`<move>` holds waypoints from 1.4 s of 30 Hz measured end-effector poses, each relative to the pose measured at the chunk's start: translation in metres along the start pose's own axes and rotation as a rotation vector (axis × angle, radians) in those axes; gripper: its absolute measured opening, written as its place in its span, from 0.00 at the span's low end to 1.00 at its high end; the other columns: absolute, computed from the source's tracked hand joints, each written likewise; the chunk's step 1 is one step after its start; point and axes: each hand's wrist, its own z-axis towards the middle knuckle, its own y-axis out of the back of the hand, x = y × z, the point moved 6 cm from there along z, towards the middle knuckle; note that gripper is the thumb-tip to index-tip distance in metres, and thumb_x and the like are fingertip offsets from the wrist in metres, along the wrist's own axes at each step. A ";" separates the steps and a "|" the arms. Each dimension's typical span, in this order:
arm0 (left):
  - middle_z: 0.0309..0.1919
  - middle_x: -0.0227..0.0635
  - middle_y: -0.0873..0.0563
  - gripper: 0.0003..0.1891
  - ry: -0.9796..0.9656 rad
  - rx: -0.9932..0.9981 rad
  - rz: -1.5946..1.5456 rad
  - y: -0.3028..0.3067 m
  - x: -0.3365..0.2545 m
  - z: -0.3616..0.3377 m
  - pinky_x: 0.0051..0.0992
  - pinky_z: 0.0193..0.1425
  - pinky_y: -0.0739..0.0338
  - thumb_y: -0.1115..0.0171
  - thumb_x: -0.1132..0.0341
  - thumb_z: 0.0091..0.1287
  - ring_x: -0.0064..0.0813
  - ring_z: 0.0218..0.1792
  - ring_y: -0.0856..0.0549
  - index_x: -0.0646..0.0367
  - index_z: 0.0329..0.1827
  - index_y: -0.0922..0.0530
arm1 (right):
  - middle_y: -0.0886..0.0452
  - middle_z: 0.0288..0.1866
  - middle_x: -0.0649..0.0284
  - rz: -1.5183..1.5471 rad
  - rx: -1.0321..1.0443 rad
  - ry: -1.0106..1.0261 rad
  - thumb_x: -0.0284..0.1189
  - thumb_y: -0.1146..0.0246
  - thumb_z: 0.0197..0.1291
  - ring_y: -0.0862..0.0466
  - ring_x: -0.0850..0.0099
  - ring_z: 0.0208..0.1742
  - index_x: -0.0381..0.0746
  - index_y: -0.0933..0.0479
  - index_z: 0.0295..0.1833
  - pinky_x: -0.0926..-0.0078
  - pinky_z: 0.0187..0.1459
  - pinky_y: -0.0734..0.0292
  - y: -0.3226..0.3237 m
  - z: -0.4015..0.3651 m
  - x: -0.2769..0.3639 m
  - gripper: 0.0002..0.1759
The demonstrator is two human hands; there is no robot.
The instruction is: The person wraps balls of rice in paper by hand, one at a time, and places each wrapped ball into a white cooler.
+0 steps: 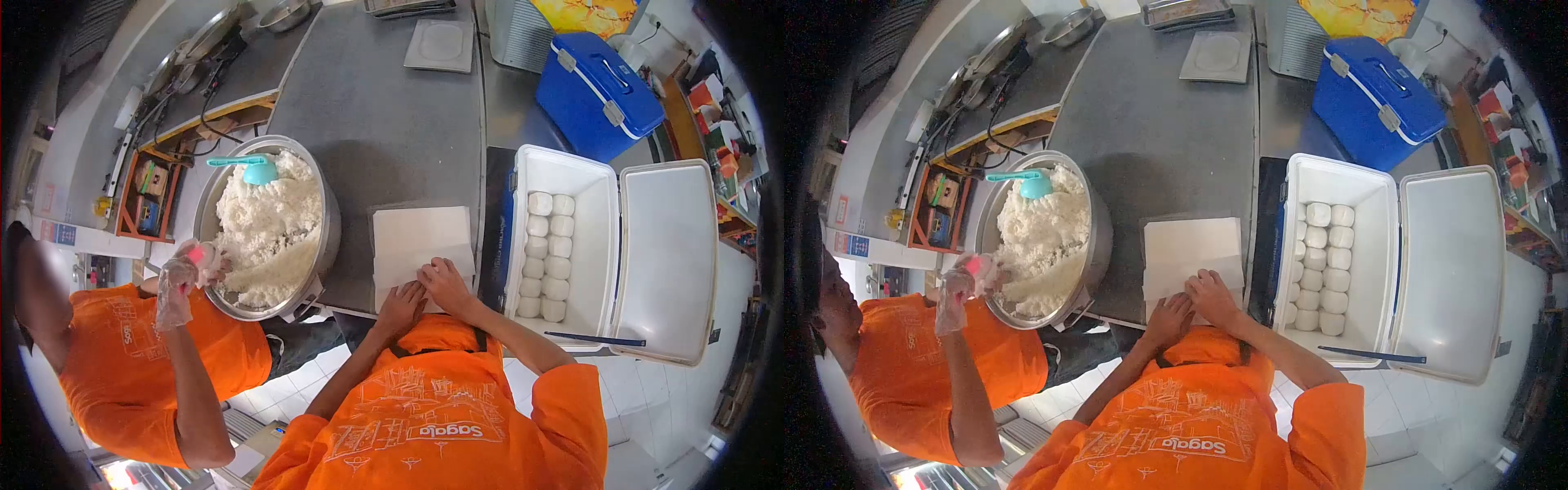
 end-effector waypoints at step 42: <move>0.45 0.50 0.18 0.17 0.026 -0.421 -0.060 0.013 0.069 0.050 0.41 0.43 0.18 0.38 0.79 0.57 0.51 0.41 0.17 0.63 0.52 0.21 | 0.18 0.43 0.49 0.240 0.066 -0.350 0.24 0.39 0.62 0.19 0.49 0.49 0.38 0.24 0.52 0.53 0.52 0.23 -0.029 0.010 -0.068 0.13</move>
